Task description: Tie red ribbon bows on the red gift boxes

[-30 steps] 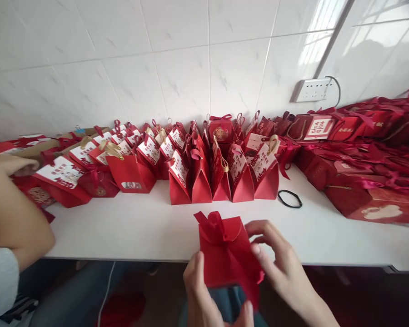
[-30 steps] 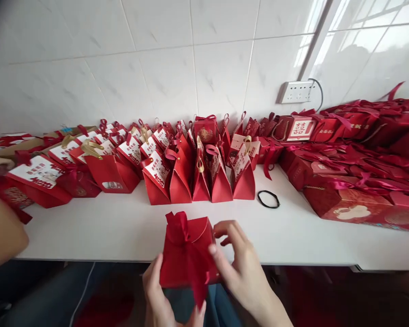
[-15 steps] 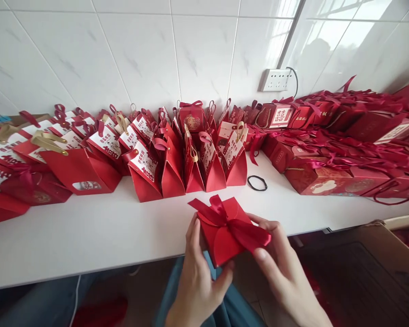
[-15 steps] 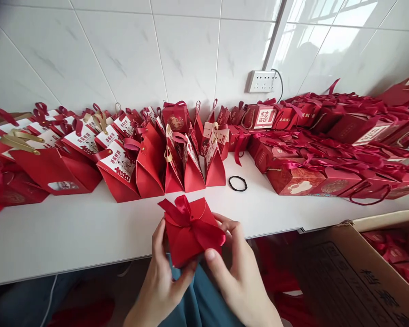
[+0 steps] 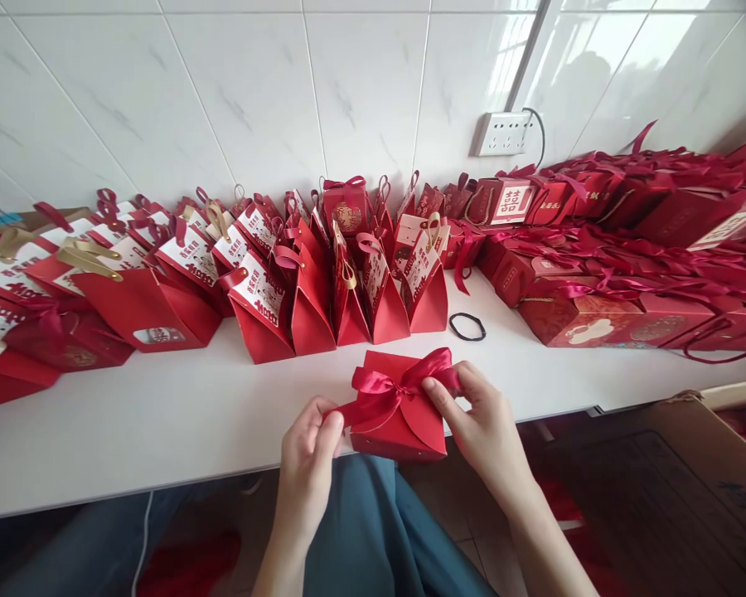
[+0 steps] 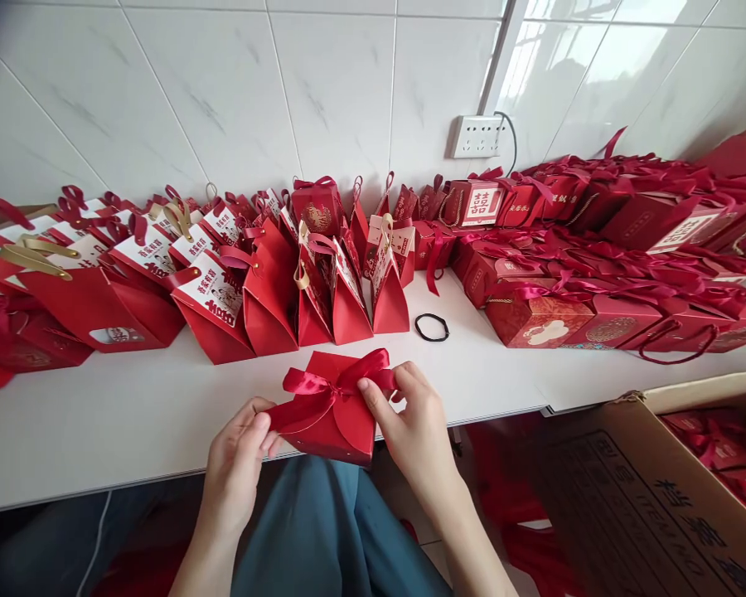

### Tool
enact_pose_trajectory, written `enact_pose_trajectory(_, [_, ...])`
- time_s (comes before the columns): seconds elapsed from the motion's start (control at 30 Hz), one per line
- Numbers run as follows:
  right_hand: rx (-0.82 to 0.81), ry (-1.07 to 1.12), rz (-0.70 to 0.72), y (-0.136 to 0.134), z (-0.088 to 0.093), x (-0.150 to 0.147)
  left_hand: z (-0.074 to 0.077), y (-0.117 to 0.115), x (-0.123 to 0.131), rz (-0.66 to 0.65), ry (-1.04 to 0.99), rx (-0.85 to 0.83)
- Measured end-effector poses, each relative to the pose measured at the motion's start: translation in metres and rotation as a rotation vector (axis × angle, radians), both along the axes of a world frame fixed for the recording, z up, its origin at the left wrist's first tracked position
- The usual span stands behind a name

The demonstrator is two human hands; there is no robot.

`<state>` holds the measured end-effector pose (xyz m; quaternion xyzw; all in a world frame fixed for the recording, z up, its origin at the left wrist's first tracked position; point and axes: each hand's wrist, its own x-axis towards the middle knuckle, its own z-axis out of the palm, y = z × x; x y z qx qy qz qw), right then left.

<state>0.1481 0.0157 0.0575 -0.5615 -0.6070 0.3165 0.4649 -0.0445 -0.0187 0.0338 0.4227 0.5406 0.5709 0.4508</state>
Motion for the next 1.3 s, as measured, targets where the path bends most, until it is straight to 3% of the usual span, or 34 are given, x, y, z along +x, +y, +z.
enact_pose_trajectory(0.13, [-0.084, 0.203, 0.099, -0.002, -0.001, -0.002, 0.006, 0.001, -0.003, -0.003, -0.109, -0.013])
enact_pose_trajectory(0.23, [-0.17, 0.53, 0.144, 0.0, -0.007, -0.001, 0.003, -0.001, 0.0, 0.035, -0.223, -0.032])
enact_pose_trajectory(0.33, [-0.21, 0.782, 0.112, 0.005, -0.015, 0.002, 0.0, -0.001, 0.001, 0.081, -0.262, -0.031])
enact_pose_trajectory(0.47, [-0.203, 0.9, 0.014, 0.01, -0.024, 0.01, -0.003, 0.0, -0.007, 0.149, -0.304, -0.011])
enact_pose_trajectory(0.63, [-0.188, 0.989, -0.096, 0.011, -0.027, 0.021, -0.006, 0.001, -0.026, 0.276, -0.349, 0.016])
enact_pose_trajectory(0.77, [-0.148, 1.022, -0.194, 0.011, -0.026, 0.033, 0.0, 0.001, -0.041, 0.369, -0.397, 0.031])
enact_pose_trajectory(0.97, [-0.025, 1.069, -0.378, 0.016, -0.021, 0.057, 0.017, 0.002, -0.061, 0.736, -0.731, 0.075])
enact_pose_trajectory(1.03, [-0.004, 1.076, -0.4, 0.017, -0.019, 0.063, 0.02, 0.002, -0.064, 0.798, -0.767, 0.077])
enact_pose_trajectory(1.17, [0.003, 1.069, -0.378, 0.013, -0.013, 0.064, 0.025, 0.0, -0.062, 0.794, -0.765, 0.059])
enact_pose_trajectory(1.3, [0.114, 1.003, -0.325, 0.001, -0.003, 0.049, 0.032, -0.01, -0.052, 0.705, -0.658, 0.13])
